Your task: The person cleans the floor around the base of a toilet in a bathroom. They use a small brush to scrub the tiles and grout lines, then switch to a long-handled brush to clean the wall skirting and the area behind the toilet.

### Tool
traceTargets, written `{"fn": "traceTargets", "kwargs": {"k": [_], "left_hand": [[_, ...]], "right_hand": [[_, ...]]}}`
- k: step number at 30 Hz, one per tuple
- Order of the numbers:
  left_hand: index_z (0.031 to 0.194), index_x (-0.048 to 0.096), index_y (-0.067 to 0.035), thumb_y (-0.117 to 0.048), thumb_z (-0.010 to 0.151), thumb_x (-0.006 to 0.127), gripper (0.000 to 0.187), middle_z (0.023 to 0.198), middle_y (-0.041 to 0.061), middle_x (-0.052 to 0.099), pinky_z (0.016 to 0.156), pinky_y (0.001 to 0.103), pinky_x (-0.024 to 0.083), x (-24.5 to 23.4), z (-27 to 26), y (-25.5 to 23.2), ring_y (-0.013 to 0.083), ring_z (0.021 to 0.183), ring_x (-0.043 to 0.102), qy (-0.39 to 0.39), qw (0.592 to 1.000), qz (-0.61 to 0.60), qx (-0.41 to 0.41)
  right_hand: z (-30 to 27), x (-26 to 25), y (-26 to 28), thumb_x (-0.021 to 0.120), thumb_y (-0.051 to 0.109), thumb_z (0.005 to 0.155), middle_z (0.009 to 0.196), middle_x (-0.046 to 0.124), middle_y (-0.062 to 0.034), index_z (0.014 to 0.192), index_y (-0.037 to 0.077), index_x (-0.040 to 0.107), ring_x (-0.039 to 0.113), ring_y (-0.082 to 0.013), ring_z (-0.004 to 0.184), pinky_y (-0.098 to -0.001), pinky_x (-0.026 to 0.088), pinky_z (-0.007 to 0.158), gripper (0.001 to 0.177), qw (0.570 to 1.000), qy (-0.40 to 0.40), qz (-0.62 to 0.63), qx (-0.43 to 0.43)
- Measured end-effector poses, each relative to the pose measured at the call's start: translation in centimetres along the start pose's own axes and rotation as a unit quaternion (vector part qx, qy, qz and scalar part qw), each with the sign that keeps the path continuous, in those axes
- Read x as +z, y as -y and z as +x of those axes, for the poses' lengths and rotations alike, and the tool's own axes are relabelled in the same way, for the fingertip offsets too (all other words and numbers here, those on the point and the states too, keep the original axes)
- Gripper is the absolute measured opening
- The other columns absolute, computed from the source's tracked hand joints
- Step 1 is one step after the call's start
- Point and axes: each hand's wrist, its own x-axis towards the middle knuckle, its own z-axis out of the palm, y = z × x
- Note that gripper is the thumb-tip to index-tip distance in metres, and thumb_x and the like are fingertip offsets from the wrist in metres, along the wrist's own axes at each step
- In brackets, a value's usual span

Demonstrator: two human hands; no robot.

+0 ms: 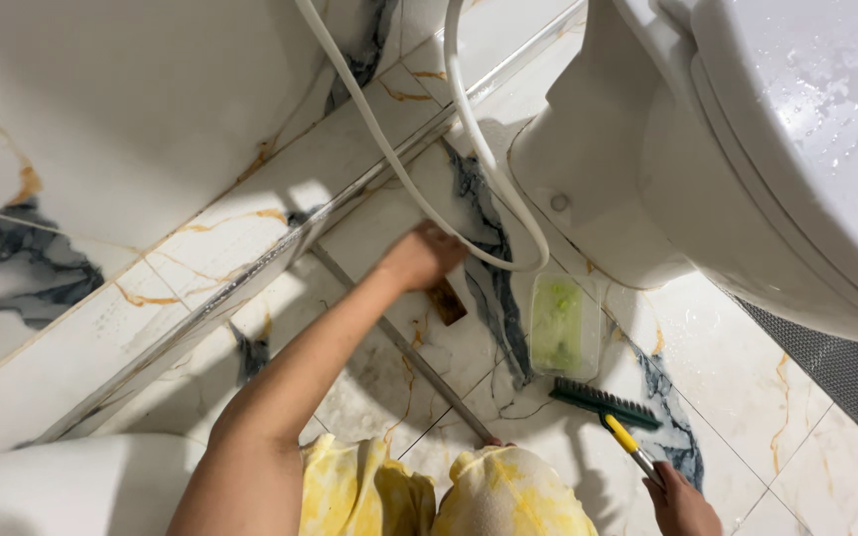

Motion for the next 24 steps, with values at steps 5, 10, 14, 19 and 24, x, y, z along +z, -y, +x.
{"fn": "traceTargets", "kwargs": {"k": [5, 10, 14, 19, 24], "left_hand": [[0.122, 0.068, -0.007, -0.009, 0.093, 0.063, 0.03, 0.095, 0.008, 0.075, 0.094, 0.049, 0.052, -3.6, 2.1, -6.1, 0.019, 0.075, 0.071, 0.014, 0.996, 0.056, 0.069], [0.105, 0.07, -0.008, -0.017, 0.082, 0.067, 0.026, 0.087, 0.008, 0.075, 0.075, 0.042, 0.054, -9.7, 1.8, -7.7, 0.024, 0.08, 0.074, -0.032, 0.999, 0.02, -0.03], [0.109, 0.071, -0.005, -0.022, 0.096, 0.058, 0.025, 0.076, 0.008, 0.073, 0.059, 0.042, 0.052, -13.0, -2.0, -6.6, 0.0251, 0.067, 0.071, 0.093, 0.956, 0.016, -0.278], [0.104, 0.08, 0.007, -0.057, 0.116, 0.036, 0.079, 0.078, 0.018, 0.074, 0.047, 0.038, 0.042, -13.0, -6.0, -8.3, 0.0325, 0.066, 0.073, 0.261, 0.806, -0.255, -0.467], [0.158, -0.011, 0.003, -0.08, 0.091, 0.047, 0.121, 0.143, 0.026, 0.035, 0.063, 0.036, 0.065, -10.8, -4.0, -14.5, 0.0342, 0.112, 0.06, 0.231, 0.652, -0.465, -0.552]], "right_hand": [[-3.8, -4.1, 3.7, 0.07, 0.028, 0.091, 0.095, 0.076, -0.0099, 0.145, 0.02, 0.05, 0.078, -0.0189, 0.083, -0.0332, 0.064, 0.077, 0.058, 0.988, 0.062, 0.109, -0.091], [-7.1, -11.4, 15.0, 0.06, 0.014, 0.095, 0.086, 0.068, -0.0078, 0.161, 0.024, 0.033, 0.072, -0.0166, 0.072, -0.0324, 0.068, 0.067, 0.072, 0.916, 0.228, 0.193, -0.268], [-4.9, -15.3, 26.7, 0.054, 0.015, 0.098, 0.072, 0.066, -0.0074, 0.161, 0.02, 0.027, 0.069, -0.0166, 0.06, -0.0355, 0.065, 0.059, 0.069, 0.853, 0.265, 0.249, -0.374], [1.5, -13.6, 41.5, 0.051, 0.017, 0.102, 0.07, 0.059, -0.0095, 0.149, 0.004, 0.047, 0.06, -0.0186, 0.057, -0.0378, 0.059, 0.054, 0.049, 0.828, 0.253, 0.248, -0.435], [4.6, -12.8, 49.6, 0.049, 0.009, 0.098, 0.092, 0.062, -0.0138, 0.153, 0.006, 0.049, 0.055, -0.0144, 0.062, -0.0336, 0.051, 0.055, 0.055, 0.808, 0.328, 0.36, -0.331]]}}
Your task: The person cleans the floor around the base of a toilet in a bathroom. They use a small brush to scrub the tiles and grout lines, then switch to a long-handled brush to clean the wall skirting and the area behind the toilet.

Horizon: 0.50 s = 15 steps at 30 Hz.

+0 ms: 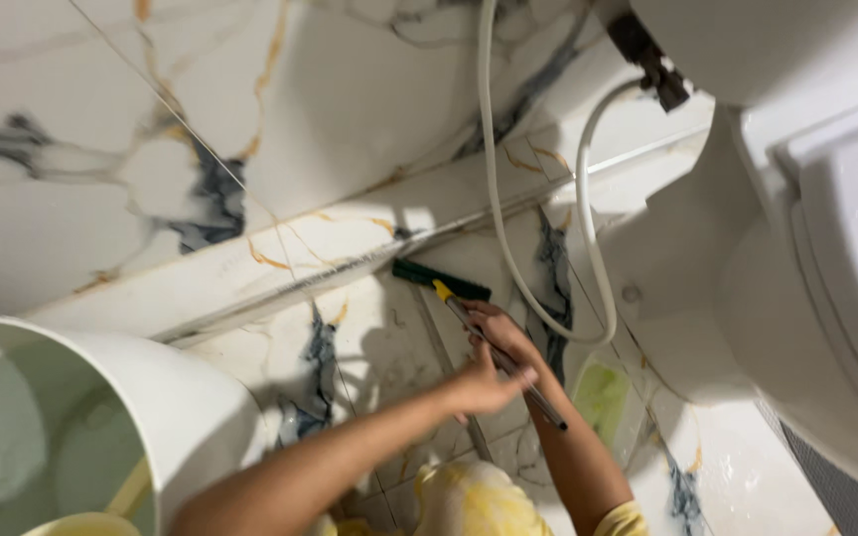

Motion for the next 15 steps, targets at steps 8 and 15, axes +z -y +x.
{"fn": "traceTargets", "kwargs": {"k": [8, 15], "left_hand": [[0.16, -0.012, -0.001, -0.037, 0.078, 0.078, 0.127, 0.157, 0.036, 0.006, 0.095, 0.043, 0.058, 4.9, 3.1, -3.6, 0.049, 0.129, 0.052, -0.119, 0.942, -0.298, 0.096], [0.154, 0.015, 0.0, -0.018, 0.08, 0.079, 0.099, 0.152, 0.03, 0.021, 0.106, 0.038, 0.049, 1.3, 3.5, -4.3, 0.04, 0.136, 0.038, -0.184, 0.931, -0.308, 0.071]], "right_hand": [[5.0, -1.3, -0.3, 0.048, 0.007, 0.102, 0.086, 0.056, -0.0105, 0.138, -0.001, 0.041, 0.05, -0.0112, 0.059, -0.0212, 0.047, 0.05, 0.038, 0.895, 0.168, 0.411, 0.049], [14.2, -2.7, -2.2, 0.049, 0.006, 0.102, 0.077, 0.052, -0.0082, 0.115, -0.009, 0.05, 0.05, -0.0118, 0.055, -0.0209, 0.047, 0.048, 0.019, 0.78, 0.257, 0.563, 0.096]]}}
